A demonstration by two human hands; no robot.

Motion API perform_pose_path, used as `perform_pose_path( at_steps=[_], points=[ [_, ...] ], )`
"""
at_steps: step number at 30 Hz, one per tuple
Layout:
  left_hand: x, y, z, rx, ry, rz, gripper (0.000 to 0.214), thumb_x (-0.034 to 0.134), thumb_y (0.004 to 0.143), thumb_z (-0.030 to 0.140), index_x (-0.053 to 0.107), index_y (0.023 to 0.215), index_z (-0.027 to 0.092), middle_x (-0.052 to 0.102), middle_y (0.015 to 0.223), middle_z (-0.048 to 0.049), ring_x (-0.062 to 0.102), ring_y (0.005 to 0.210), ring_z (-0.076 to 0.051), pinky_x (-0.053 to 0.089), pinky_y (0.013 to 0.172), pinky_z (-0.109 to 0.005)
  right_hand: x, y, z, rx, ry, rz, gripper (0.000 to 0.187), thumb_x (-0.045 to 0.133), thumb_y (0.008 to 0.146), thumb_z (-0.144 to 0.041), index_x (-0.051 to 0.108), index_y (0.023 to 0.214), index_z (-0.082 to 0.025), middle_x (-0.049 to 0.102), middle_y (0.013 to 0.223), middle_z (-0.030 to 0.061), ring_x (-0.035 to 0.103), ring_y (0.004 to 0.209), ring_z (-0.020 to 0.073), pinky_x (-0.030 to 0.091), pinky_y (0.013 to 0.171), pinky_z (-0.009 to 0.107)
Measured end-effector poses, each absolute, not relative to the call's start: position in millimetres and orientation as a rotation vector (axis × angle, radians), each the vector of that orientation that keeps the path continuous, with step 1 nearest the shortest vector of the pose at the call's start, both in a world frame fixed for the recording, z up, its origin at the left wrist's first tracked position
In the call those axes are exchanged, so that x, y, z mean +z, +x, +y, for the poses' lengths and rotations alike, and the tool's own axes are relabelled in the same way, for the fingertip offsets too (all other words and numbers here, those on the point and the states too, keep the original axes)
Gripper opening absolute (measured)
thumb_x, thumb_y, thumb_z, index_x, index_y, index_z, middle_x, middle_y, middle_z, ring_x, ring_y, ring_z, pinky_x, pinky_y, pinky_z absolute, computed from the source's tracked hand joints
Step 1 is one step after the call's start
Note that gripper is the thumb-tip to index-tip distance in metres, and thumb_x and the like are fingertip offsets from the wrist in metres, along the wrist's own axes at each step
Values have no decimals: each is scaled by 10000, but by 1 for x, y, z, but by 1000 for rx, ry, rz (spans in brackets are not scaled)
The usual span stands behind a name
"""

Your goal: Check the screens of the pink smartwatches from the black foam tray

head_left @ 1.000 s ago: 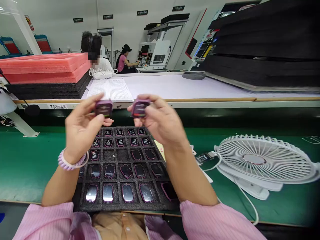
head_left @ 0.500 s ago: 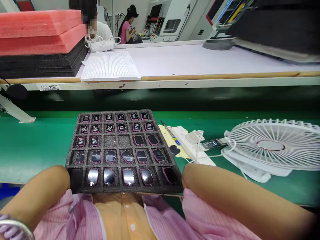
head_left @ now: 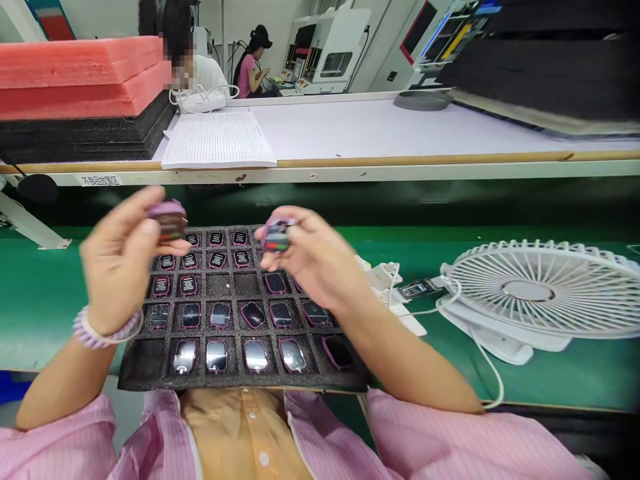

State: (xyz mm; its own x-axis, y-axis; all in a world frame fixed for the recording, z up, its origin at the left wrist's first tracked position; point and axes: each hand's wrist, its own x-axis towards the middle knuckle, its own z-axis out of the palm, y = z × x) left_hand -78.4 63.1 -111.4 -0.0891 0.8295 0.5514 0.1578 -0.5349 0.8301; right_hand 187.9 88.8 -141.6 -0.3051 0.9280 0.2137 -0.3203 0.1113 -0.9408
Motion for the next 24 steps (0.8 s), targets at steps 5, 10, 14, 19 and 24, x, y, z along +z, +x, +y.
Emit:
perform_pose_path(
  at_steps=[5, 10, 14, 19, 24],
  points=[
    [-173, -58, 84, 991, 1564, 1181, 382, 772, 830, 365, 717, 1144, 155, 755, 899, -38, 651, 541, -98, 619, 537, -221, -209, 161, 115, 1758, -846, -1306, 490, 911, 751, -369, 574, 1061, -193, 729, 837, 1, 609, 491, 83, 416, 427, 146],
    [-225, -61, 92, 745, 1496, 1190, 662, 686, 764, 166, 543, 1411, 157, 724, 1129, -91, 714, 698, -140, 633, 667, -285, -238, 162, 116, 1905, -927, -1314, 440, 696, 844, -111, 544, 1246, -204, 735, 943, 25, 734, 636, 134, 586, 570, 210],
    [-232, -63, 98, 573, 1803, 1336, 661, 655, 846, 133, 505, 1490, 144, 731, 996, -80, 729, 806, -219, 620, 846, -407, -242, 167, 120, 1865, -946, -1444, 707, 628, 767, -9, 449, 1419, -215, 679, 972, -5, 742, 711, 142, 619, 696, 260],
    [-226, -63, 103, 322, 2346, 1451, 584, 738, 908, 237, 580, 1450, 89, 667, 1219, -174, 588, 1159, -336, 489, 1083, -520, -246, 171, 127, 1245, -1105, -2041, 537, 696, 836, -80, 581, 1355, -159, 626, 1039, 53, 701, 868, 219, 617, 893, 433],
    [-214, -64, 103, 69, 2518, 1487, 651, 737, 939, 377, 566, 1492, 78, 587, 1227, -193, 518, 1131, -349, 480, 1061, -527, -242, 175, 128, 820, -1121, -2413, 575, 813, 854, -157, 645, 1404, -132, 529, 1242, 128, 602, 1234, 306, 487, 1155, 490]
  ],
)
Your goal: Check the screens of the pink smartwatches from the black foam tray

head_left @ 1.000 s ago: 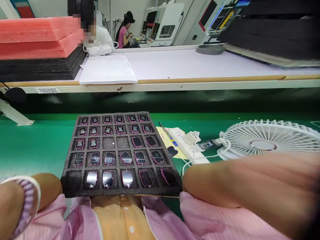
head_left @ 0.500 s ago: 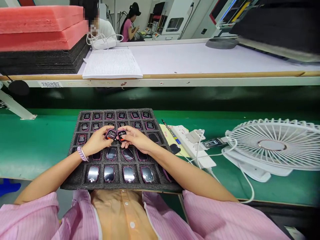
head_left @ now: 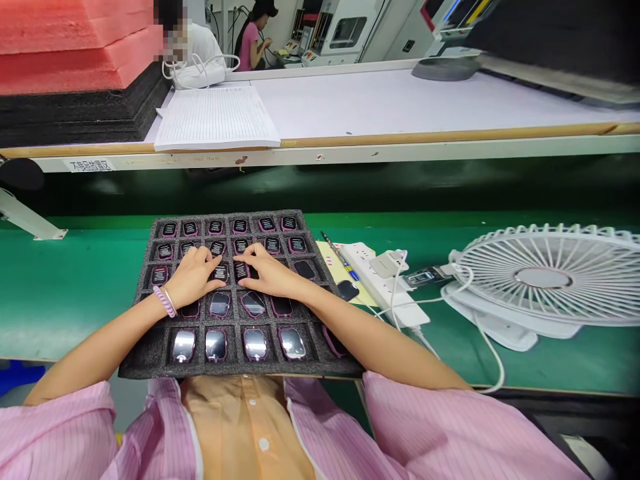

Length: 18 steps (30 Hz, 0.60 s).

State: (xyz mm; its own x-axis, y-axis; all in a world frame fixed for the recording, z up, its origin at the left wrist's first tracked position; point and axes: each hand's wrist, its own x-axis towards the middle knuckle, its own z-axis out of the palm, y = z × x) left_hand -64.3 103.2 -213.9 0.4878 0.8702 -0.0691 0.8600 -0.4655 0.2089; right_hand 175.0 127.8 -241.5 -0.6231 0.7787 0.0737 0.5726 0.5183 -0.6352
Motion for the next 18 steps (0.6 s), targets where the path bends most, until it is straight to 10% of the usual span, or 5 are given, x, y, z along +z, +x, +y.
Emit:
perform_pose_path(
  at_steps=[4, 12, 18],
  points=[
    [-196, -44, 106, 126, 2602, 1421, 548, 719, 958, 411, 650, 1423, 129, 591, 1169, -167, 523, 1123, -335, 484, 1053, -505, -213, 197, 131, 621, -1203, -2463, 514, 731, 971, -210, 622, 1463, -110, 573, 1294, 159, 608, 1250, 309, 483, 1143, 440],
    [-210, 51, 124, 119, 2445, 1337, 293, 674, 963, 328, 763, 1016, 54, 623, 1137, -236, 519, 1222, -421, 440, 1055, -530, -177, 244, 126, 172, -2162, -2628, 345, 575, 1104, -377, 784, 974, -136, 746, 1070, 203, 726, 1052, 377, 535, 830, 395],
    [-217, 62, 130, 274, 2224, 1255, 226, 838, 815, 265, 676, 936, 167, 670, 1085, -109, 611, 1141, -323, 474, 1047, -449, -224, 263, 112, 204, -1886, -2553, 123, 640, 1020, -278, 661, 990, -161, 710, 1076, 161, 718, 998, 330, 505, 748, 342]
  ],
)
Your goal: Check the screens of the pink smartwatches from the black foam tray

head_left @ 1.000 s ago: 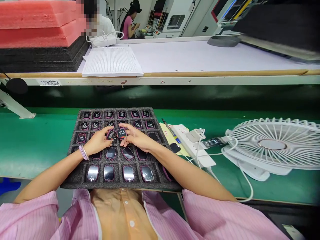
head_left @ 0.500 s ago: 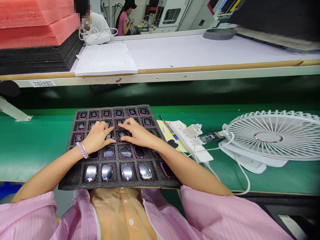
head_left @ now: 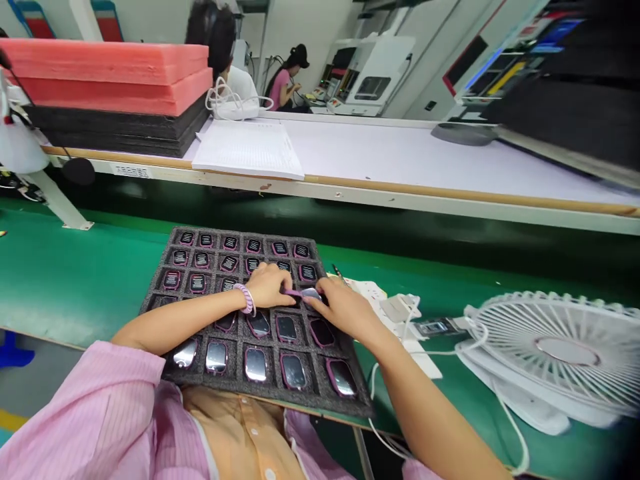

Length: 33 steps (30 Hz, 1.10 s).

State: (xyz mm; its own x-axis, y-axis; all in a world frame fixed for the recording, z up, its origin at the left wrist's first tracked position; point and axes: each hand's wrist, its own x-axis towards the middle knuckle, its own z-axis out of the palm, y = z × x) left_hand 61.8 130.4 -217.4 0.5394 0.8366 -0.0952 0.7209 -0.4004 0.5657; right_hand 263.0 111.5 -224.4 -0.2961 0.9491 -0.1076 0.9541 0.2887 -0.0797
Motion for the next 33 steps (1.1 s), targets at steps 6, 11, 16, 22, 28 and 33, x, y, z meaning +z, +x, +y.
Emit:
perform_pose_path(
  at_steps=[6, 11, 16, 22, 28, 33],
  points=[
    [-184, 35, 131, 468, 1859, 948, 203, 704, 937, 189, 503, 915, 186, 709, 914, -24, 711, 822, -156, 557, 787, -288, -230, 267, 120, -648, 1880, 2687, 111, 515, 985, -263, 601, 952, -202, 728, 930, 130, 716, 854, 321, 497, 726, 362],
    [-164, -10, 133, 846, 1230, 797, 329, 806, 883, 358, 589, 1023, 155, 685, 809, -15, 637, 624, -94, 503, 624, -223, -208, 240, 129, -1881, 1825, 2650, 463, 685, 919, -593, 644, 1132, -184, 752, 945, 111, 590, 592, 189, 489, 592, 317],
    [-167, -41, 117, 912, 1087, 1042, 270, 820, 822, 289, 601, 865, 138, 576, 720, 25, 499, 570, -44, 375, 532, -168, -197, 192, 130, -2915, 1425, 2023, 609, 905, 797, -551, 677, 1220, -177, 765, 1045, 129, 646, 643, 173, 521, 569, 299],
    [-177, -50, 102, 983, 1284, 1203, 237, 686, 826, 210, 628, 1049, 152, 580, 771, 24, 503, 604, -87, 398, 563, -220, -195, 158, 121, -3189, 994, 1842, 566, 932, 840, -334, 674, 1332, -227, 764, 1078, 52, 778, 922, 216, 627, 923, 363],
    [-197, -50, 100, 1061, 1611, 1336, 327, 636, 842, 215, 612, 1162, 151, 698, 1179, -94, 648, 1105, -224, 510, 1028, -376, -219, 152, 115, -3248, 979, 1898, 642, 965, 810, -486, 671, 1317, -223, 751, 961, 36, 760, 829, 200, 630, 857, 351],
    [-211, -49, 94, 1095, 1623, 1366, 388, 635, 867, 257, 573, 1240, 172, 687, 1238, -108, 649, 1160, -244, 526, 1016, -381, -226, 154, 114, -3296, 872, 1869, 657, 932, 858, -479, 637, 1387, -226, 735, 971, 29, 745, 866, 193, 606, 898, 345]
  ],
)
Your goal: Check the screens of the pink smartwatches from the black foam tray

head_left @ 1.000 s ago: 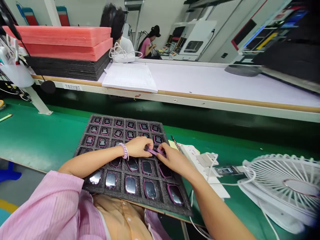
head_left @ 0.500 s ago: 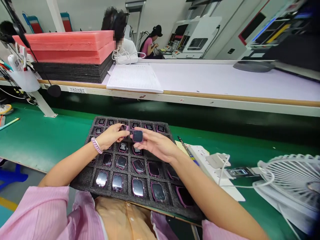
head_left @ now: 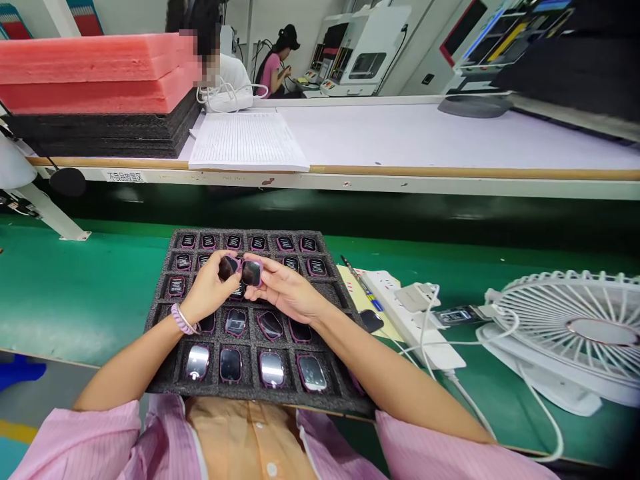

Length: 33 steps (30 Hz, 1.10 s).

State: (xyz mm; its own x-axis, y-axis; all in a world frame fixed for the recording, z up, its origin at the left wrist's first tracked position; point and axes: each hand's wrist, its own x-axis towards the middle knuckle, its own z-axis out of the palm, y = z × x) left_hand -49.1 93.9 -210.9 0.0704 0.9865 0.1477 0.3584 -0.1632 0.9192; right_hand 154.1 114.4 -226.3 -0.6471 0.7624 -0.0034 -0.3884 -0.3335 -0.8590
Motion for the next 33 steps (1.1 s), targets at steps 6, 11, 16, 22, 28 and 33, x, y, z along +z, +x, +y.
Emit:
perform_pose_path(
  at_steps=[6, 11, 16, 22, 28, 33],
  points=[
    [-211, -49, 85, 1073, 1646, 1460, 420, 624, 864, 326, 594, 1258, 183, 697, 1142, -83, 643, 882, -200, 523, 754, -311, -231, 154, 115, 2056, -396, -1129, 584, 881, 931, -463, 609, 1406, -258, 742, 946, 14, 745, 860, 164, 603, 869, 291],
    [-209, -50, 84, 1073, 1652, 1525, 462, 603, 834, 297, 594, 1275, 162, 692, 999, -44, 473, 572, -118, 441, 582, -267, -233, 154, 117, 2051, -331, -1099, 459, 873, 953, -431, 646, 1317, -268, 748, 1049, 15, 748, 842, 145, 610, 835, 271],
    [-206, -50, 82, 1064, 1666, 1515, 464, 596, 811, 285, 602, 1255, 152, 677, 978, -40, 394, 531, -94, 396, 545, -249, -233, 156, 116, 2038, -345, -1115, 476, 879, 946, -443, 642, 1316, -258, 738, 1015, 11, 741, 838, 149, 602, 850, 283],
    [-204, -48, 80, 1064, 1647, 1472, 496, 598, 811, 301, 591, 1280, 140, 651, 951, -38, 388, 543, -94, 366, 519, -237, -233, 158, 113, 2045, -348, -1143, 492, 867, 958, -449, 619, 1335, -253, 734, 1012, 8, 745, 865, 151, 590, 868, 287],
    [-204, -47, 79, 1090, 1667, 1446, 492, 594, 804, 306, 597, 1265, 132, 643, 919, -34, 480, 590, -108, 414, 539, -230, -230, 157, 111, 2046, -330, -1157, 483, 870, 956, -452, 616, 1312, -246, 726, 1000, -3, 738, 847, 138, 574, 850, 270],
    [-203, -47, 77, 1093, 1638, 1465, 506, 610, 801, 303, 598, 1281, 143, 643, 906, -17, 405, 511, -78, 370, 481, -219, -227, 157, 108, 2064, -317, -1184, 496, 850, 972, -463, 586, 1325, -235, 732, 943, 1, 732, 853, 145, 561, 863, 277]
  ],
)
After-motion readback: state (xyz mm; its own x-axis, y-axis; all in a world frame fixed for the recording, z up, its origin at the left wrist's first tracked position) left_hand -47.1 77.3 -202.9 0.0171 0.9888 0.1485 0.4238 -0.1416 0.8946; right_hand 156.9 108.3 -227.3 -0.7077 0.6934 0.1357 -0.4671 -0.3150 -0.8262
